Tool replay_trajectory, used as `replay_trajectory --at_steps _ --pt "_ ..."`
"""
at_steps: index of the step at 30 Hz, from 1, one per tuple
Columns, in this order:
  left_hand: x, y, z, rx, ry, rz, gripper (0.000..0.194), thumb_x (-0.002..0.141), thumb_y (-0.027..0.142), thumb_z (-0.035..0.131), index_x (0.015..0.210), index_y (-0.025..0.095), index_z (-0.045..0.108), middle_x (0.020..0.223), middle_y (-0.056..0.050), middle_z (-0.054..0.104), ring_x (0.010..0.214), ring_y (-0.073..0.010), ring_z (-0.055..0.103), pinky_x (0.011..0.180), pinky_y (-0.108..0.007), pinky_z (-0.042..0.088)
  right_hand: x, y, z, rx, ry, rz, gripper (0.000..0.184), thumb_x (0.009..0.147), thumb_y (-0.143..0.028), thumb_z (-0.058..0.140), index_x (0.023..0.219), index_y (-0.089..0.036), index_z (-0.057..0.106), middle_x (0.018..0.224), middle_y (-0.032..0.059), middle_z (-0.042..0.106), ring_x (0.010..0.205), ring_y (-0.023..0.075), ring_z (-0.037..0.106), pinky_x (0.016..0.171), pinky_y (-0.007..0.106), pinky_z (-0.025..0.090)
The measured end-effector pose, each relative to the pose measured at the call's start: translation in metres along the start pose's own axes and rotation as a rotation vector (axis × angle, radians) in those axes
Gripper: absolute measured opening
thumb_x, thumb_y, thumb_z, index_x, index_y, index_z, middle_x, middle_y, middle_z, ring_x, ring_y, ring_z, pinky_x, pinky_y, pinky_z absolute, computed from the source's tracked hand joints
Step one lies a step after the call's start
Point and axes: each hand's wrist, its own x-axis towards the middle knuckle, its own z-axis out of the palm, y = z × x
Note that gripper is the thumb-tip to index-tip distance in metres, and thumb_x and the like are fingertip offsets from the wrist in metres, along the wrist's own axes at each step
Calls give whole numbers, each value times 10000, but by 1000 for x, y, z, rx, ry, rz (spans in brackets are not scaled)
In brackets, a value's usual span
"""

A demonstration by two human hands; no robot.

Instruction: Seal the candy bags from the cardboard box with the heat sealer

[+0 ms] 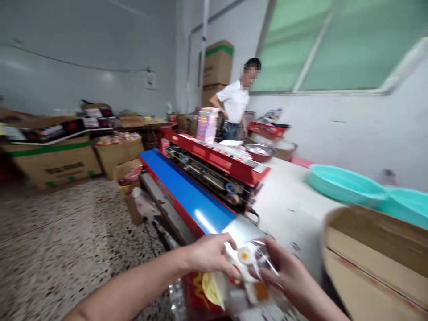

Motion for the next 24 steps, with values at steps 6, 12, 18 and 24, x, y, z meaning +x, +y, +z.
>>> replay_trajectory --at_steps 6,12,18,24 --pt "-11 7 -6 -338 -271 5 762 560 141 794 1242 162 455 983 -61 647 823 -153 608 719 -244 458 -6 -22 -4 115 29 58 518 582 -254 745 1043 -176 522 870 3 538 638 105 486 544 226 423" --pt "-10 8 -2 -392 -204 -14 599 636 177 743 1178 105 498 1002 -112 659 848 -190 624 764 -294 464 -10 -26 -8 186 17 81 499 571 -197 739 1017 -163 520 840 -8 523 609 88 469 504 211 380" --pt "-7 -1 -2 -338 -119 -24 600 601 214 778 1144 116 542 879 -65 660 740 -171 616 680 -268 454 -7 -32 -7 193 -2 119 506 549 -184 716 1013 -153 518 808 -4 529 618 104 478 534 230 389" --pt "-8 10 -7 -408 -86 -16 522 744 437 687 1128 101 576 903 -82 664 738 -127 596 676 -222 433 -2 -30 -18 211 15 76 440 531 -194 730 928 -145 545 813 5 549 627 114 497 549 238 397"
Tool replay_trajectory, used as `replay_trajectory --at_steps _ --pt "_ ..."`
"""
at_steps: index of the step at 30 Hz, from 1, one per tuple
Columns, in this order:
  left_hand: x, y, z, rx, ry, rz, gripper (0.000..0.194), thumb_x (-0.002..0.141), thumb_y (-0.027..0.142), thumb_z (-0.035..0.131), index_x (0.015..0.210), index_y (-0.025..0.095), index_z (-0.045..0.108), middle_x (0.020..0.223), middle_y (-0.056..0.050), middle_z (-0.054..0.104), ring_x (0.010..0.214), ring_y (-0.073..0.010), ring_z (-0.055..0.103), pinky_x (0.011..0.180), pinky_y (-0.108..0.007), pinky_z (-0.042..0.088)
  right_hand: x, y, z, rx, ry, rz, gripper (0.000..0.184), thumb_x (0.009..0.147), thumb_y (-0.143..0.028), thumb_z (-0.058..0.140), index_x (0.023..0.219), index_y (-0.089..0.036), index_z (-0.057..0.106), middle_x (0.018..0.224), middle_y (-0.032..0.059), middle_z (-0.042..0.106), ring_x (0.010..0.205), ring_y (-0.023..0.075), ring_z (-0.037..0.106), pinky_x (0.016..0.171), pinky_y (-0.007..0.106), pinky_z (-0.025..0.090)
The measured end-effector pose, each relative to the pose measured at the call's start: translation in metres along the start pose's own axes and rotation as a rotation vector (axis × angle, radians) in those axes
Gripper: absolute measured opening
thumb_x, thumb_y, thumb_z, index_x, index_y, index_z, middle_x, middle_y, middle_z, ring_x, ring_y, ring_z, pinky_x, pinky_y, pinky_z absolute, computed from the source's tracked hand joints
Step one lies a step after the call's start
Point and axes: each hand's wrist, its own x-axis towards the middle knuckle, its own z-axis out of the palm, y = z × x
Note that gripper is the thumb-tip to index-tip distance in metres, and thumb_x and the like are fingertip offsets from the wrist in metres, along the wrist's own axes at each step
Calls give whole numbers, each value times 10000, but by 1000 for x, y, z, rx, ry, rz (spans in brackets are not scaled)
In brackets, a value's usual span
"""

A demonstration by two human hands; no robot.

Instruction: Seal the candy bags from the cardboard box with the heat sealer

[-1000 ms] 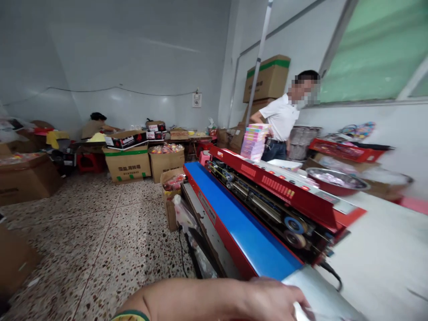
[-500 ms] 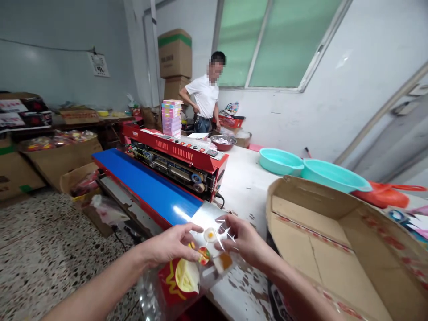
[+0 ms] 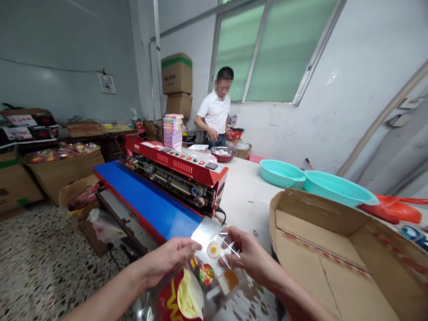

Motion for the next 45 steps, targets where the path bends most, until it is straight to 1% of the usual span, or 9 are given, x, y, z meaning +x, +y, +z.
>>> replay_trajectory --at_steps 7,12,16,27,30,33,37,41,45 --pt "7 -2 5 22 -8 -22 505 596 235 784 1040 61 619 790 -74 648 682 -131 579 681 -248 439 0 -3 -3 -49 29 20 515 516 -209 761 984 -160 553 824 5 564 644 118 505 556 232 412" --pt "8 -3 4 54 54 -26 440 618 228 754 1005 76 609 723 -39 618 625 -117 564 602 -225 423 1 -6 -3 -131 25 41 486 549 -184 744 999 -153 564 844 9 559 620 100 483 543 229 395" --pt "9 -2 1 32 6 -16 512 637 231 763 1092 107 565 802 -50 632 691 -137 596 650 -244 451 7 -5 -7 -210 56 12 511 553 -207 773 1025 -151 585 828 7 566 653 110 467 549 229 381" --pt "6 -4 -1 -6 13 -28 497 612 232 789 1048 92 598 858 -110 674 754 -205 648 685 -280 484 10 0 -11 -91 -17 -66 576 509 -385 846 987 -176 602 936 27 596 723 133 519 629 253 422" --pt "6 -5 -5 -31 -2 -24 514 642 223 776 1098 87 581 883 -129 681 748 -195 650 691 -281 489 5 -6 -15 -46 -3 -91 524 620 -513 760 985 -165 616 930 45 606 776 154 538 706 285 436" --pt "5 -7 -10 -33 22 -22 537 665 234 769 1134 81 557 979 -178 675 775 -203 657 714 -293 496 -3 -10 -20 -31 56 -124 519 767 -642 558 968 -172 648 1013 78 608 935 196 546 800 315 421" --pt "2 -9 -15 -72 63 2 533 689 244 758 1147 85 538 1044 -194 660 794 -202 659 725 -299 508 -10 2 -21 -11 12 -138 399 679 -549 718 749 -166 628 1244 93 528 1218 262 421 880 323 393" --pt "0 -15 -13 -133 91 27 521 710 238 744 1155 97 511 1052 -197 657 821 -213 660 742 -317 516 -9 16 -16 177 7 -31 395 649 -484 764 670 -153 550 1103 103 612 1072 238 529 796 318 422" --pt "-4 -23 -7 -178 92 77 464 733 241 724 1119 107 504 1000 -167 666 805 -205 653 747 -323 509 -9 9 -7 292 103 -24 390 642 -473 772 677 -149 557 880 82 663 964 206 573 712 265 424"
